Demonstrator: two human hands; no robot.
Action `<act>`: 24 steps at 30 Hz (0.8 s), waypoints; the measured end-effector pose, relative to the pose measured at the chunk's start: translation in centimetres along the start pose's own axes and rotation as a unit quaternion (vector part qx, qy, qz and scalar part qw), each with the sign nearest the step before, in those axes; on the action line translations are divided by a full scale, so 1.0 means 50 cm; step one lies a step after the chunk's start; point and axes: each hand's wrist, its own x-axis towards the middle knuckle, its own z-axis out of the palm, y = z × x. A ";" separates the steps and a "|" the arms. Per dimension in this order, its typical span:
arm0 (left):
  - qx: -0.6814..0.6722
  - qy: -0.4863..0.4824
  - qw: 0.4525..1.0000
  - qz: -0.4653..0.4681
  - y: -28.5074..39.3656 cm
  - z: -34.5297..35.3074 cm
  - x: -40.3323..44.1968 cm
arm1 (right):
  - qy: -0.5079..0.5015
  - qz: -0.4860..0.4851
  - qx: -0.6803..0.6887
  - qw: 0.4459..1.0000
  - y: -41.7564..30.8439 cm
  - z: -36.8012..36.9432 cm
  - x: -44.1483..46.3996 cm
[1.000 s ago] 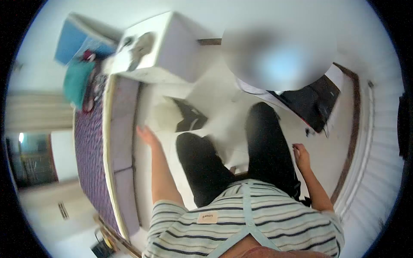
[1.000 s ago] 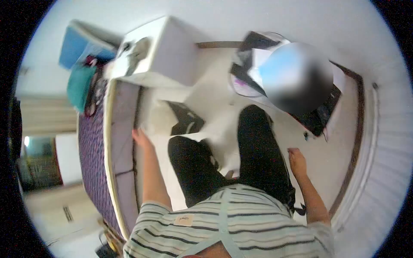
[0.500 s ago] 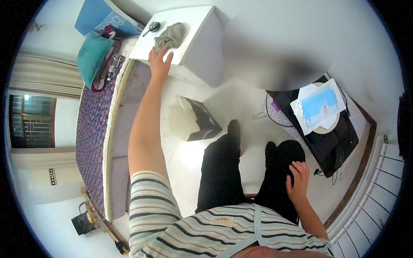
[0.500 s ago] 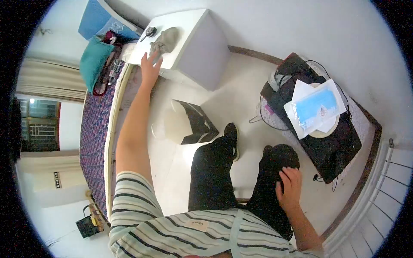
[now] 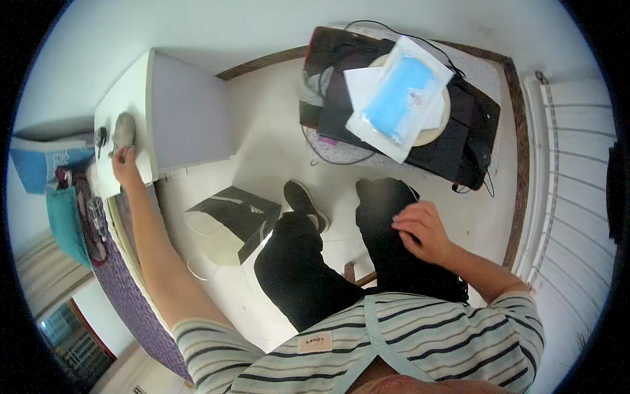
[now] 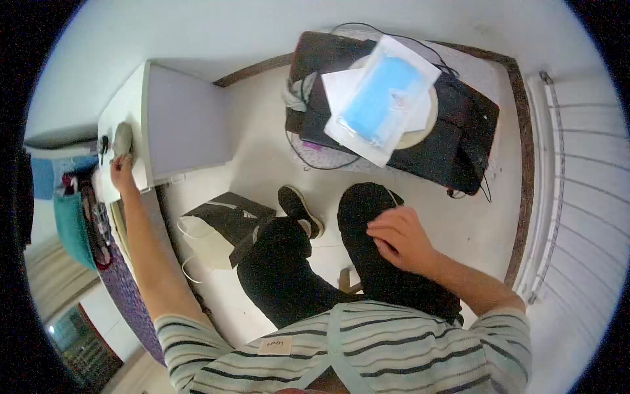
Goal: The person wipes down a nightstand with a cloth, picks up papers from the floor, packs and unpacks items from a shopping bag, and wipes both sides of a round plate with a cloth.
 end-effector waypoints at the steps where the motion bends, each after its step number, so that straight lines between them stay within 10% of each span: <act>1: -0.093 0.006 0.996 0.004 0.055 -0.012 -0.027 | -0.002 0.007 0.031 0.999 0.004 -0.003 0.010; 3: -0.224 0.054 0.972 0.038 0.198 -0.045 -0.104 | 0.050 0.101 0.095 0.989 -0.005 -0.010 0.060; 9: -0.526 -0.029 0.840 0.131 0.482 -0.212 -0.332 | 0.106 -0.066 0.157 0.980 -0.070 -0.015 0.246; 13: -0.625 -0.058 0.776 -0.054 0.657 -0.178 -0.573 | 0.094 -0.119 0.397 0.905 -0.178 -0.026 0.278; 15: -0.438 -0.194 0.877 -0.051 0.654 -0.129 -0.653 | 0.052 -0.119 0.494 0.860 -0.201 -0.033 0.243; 17: -0.459 -0.314 0.831 0.011 0.676 -0.093 -0.716 | 0.058 -0.030 0.491 0.869 -0.173 -0.024 0.185; 24: -0.381 -0.276 0.878 0.086 0.724 -0.004 -0.728 | 0.122 0.166 0.662 0.721 -0.123 -0.081 -0.001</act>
